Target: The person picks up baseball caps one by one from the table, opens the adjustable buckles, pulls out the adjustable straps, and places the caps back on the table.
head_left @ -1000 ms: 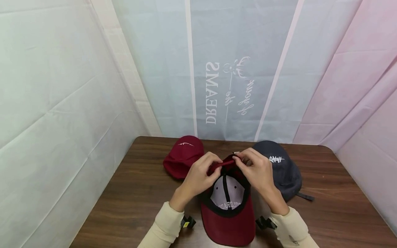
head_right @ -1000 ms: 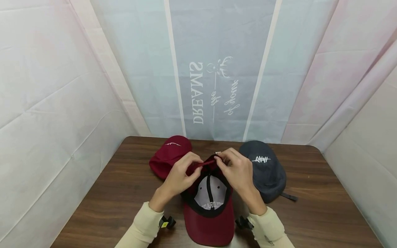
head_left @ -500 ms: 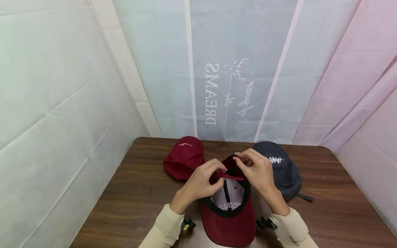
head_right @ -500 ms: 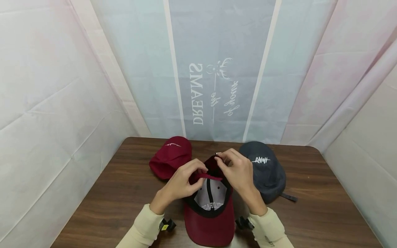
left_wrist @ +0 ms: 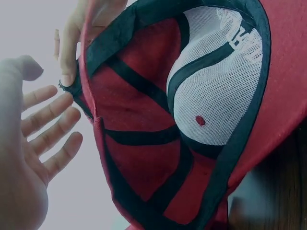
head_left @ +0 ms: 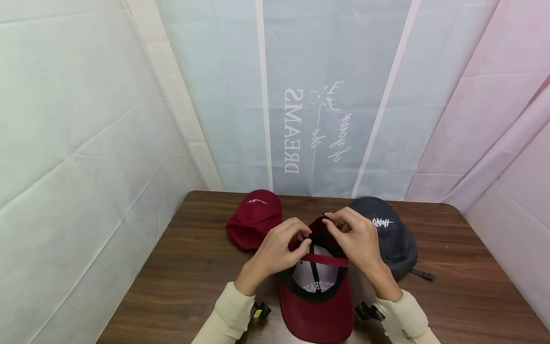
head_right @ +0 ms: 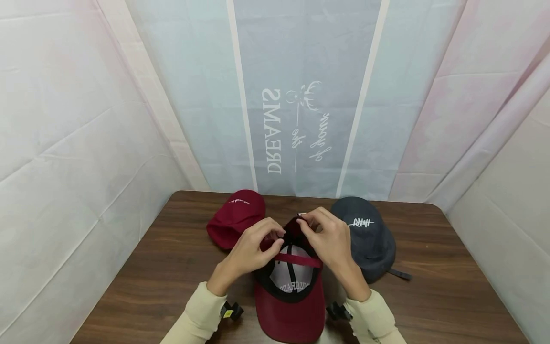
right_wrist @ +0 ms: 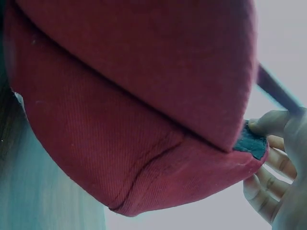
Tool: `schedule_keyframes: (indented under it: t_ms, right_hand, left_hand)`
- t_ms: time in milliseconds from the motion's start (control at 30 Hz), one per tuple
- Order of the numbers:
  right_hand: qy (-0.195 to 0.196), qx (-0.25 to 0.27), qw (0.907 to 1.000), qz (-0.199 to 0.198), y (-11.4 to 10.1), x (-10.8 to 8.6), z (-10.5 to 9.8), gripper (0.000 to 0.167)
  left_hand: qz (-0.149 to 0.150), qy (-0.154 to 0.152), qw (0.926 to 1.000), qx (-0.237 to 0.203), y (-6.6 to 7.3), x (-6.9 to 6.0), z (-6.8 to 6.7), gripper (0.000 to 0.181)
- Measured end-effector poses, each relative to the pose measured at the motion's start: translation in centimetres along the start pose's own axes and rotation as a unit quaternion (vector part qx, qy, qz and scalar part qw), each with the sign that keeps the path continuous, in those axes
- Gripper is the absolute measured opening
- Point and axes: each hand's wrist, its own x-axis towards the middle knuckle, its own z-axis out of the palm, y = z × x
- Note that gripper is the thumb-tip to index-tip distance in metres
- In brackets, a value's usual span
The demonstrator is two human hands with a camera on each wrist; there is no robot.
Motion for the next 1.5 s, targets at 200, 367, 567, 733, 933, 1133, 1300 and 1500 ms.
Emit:
schedule_keyframes:
  t_ms: [200,367,567,733,933,1133,1300,1500]
  right_hand:
    - [-0.002,0.005,1.0,-0.004,-0.3,0.1,-0.1,0.02]
    - [-0.014,0.027,0.9995,-0.009,-0.7,0.2,-0.2,0.024]
    - [-0.029,0.052,0.9981,-0.012,-0.9,0.1,-0.3,0.023]
    - [-0.045,0.091,0.9947,-0.014,-1.0,0.2,-0.2,0.004]
    - [-0.05,0.098,0.9938,-0.018,-1.1,0.2,-0.1,0.016]
    - [-0.06,0.077,0.9951,-0.015,-1.1,0.1,-0.1,0.026]
    - [-0.07,0.064,0.9953,-0.019,-1.1,0.0,0.1,0.03]
    - [-0.071,0.051,0.9959,-0.027,-1.1,-0.1,0.1,0.037]
  left_hand:
    - [-0.059,0.036,0.997,0.036,0.2,0.7,0.1,0.012]
    - [-0.111,0.026,0.9912,0.067,0.5,1.2,0.2,0.018]
    - [-0.147,-0.001,0.9857,0.081,0.8,1.5,0.5,0.027]
    - [-0.154,-0.009,0.9836,0.093,0.8,1.8,0.7,0.027]
    - [-0.14,0.016,0.9845,0.104,0.6,2.0,0.7,0.01]
    - [-0.137,0.043,0.9846,0.1,0.5,2.1,0.5,0.007]
    - [-0.157,0.06,0.9813,0.093,0.5,2.3,0.1,0.006]
    - [-0.16,0.082,0.9796,0.091,0.4,2.6,-0.4,0.007]
